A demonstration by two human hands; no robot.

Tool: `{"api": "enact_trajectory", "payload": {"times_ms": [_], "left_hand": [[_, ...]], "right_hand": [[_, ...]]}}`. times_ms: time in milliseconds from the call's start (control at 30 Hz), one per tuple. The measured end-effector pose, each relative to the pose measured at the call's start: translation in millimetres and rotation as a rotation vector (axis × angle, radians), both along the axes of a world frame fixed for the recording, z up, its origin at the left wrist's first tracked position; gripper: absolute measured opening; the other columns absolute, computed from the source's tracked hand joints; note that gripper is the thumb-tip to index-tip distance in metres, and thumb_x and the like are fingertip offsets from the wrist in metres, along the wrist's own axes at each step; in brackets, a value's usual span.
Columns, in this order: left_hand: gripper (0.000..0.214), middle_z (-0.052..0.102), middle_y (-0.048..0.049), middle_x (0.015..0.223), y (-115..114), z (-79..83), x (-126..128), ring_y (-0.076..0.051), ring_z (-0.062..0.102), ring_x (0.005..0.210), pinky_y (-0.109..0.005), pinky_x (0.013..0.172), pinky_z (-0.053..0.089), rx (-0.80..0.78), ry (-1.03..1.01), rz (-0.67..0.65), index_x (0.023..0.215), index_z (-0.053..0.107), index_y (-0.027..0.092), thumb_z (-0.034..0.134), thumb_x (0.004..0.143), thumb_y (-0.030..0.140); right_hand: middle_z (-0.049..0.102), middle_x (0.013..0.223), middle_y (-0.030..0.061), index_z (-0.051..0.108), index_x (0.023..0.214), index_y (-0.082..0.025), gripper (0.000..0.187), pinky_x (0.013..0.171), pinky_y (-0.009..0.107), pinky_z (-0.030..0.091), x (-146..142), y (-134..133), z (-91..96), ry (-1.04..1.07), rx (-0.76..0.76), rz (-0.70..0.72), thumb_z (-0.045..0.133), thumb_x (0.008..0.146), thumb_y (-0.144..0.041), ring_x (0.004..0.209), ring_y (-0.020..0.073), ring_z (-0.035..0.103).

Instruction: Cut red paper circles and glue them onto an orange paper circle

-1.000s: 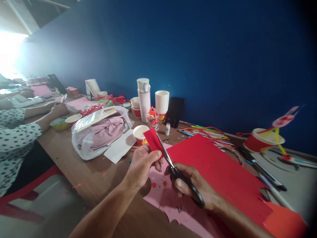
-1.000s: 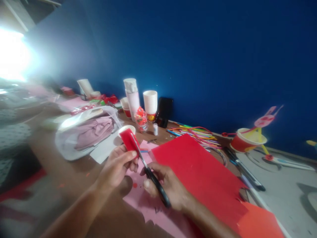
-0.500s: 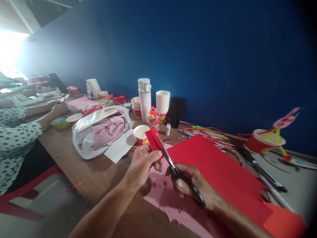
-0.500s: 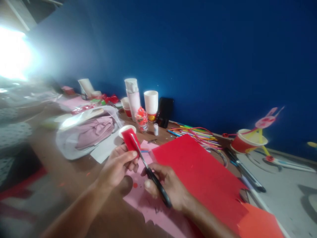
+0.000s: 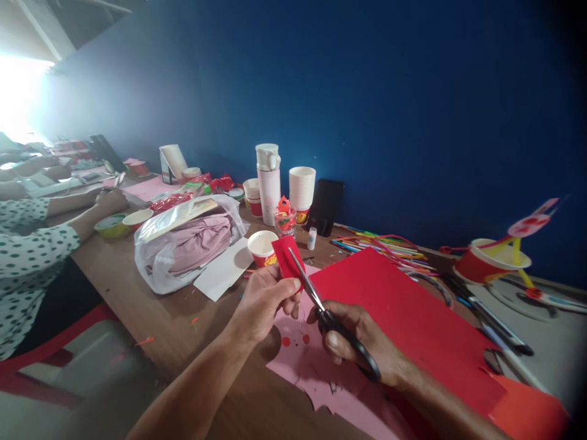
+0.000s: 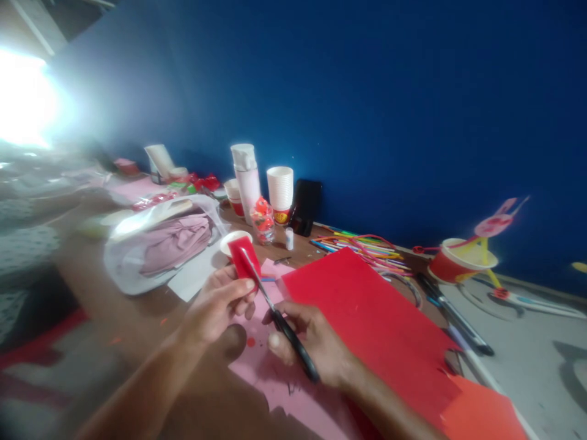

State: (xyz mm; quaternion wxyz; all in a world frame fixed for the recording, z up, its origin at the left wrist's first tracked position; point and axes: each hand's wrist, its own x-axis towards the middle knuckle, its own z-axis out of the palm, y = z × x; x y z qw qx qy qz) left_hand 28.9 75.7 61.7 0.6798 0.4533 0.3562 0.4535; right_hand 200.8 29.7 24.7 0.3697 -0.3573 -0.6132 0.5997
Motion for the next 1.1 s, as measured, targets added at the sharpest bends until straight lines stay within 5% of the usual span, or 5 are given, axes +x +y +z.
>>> {"api": "enact_trajectory", "payload": {"times_ms": [800,1100], "left_hand": [[0.013,0.050,0.0052,0.048,3,3.5,-3,-0.002,0.037,0.036,-0.019,0.040,0.042,-0.039,0.019,-0.079,0.060,0.053,0.013,0.063,0.067,0.019],[0.019,0.056,-0.0011,0.062,-2,-0.9,1,-0.007,0.050,0.047,-0.018,0.044,0.041,0.094,0.050,-0.147,0.072,0.060,0.011,0.058,0.078,0.029]], "right_hand": [[0.044,0.057,-0.0046,0.057,0.090,-0.015,0.042,0.047,0.021,0.031,5,4,3.1,-0.091,-0.006,-0.002,0.064,0.071,-0.052,0.049,0.0081,0.039],[0.044,0.053,-0.0060,0.054,0.084,-0.015,0.051,0.047,0.021,0.031,-3,2,13.3,0.023,-0.074,-0.105,0.063,0.066,-0.061,0.046,0.0071,0.038]]}}
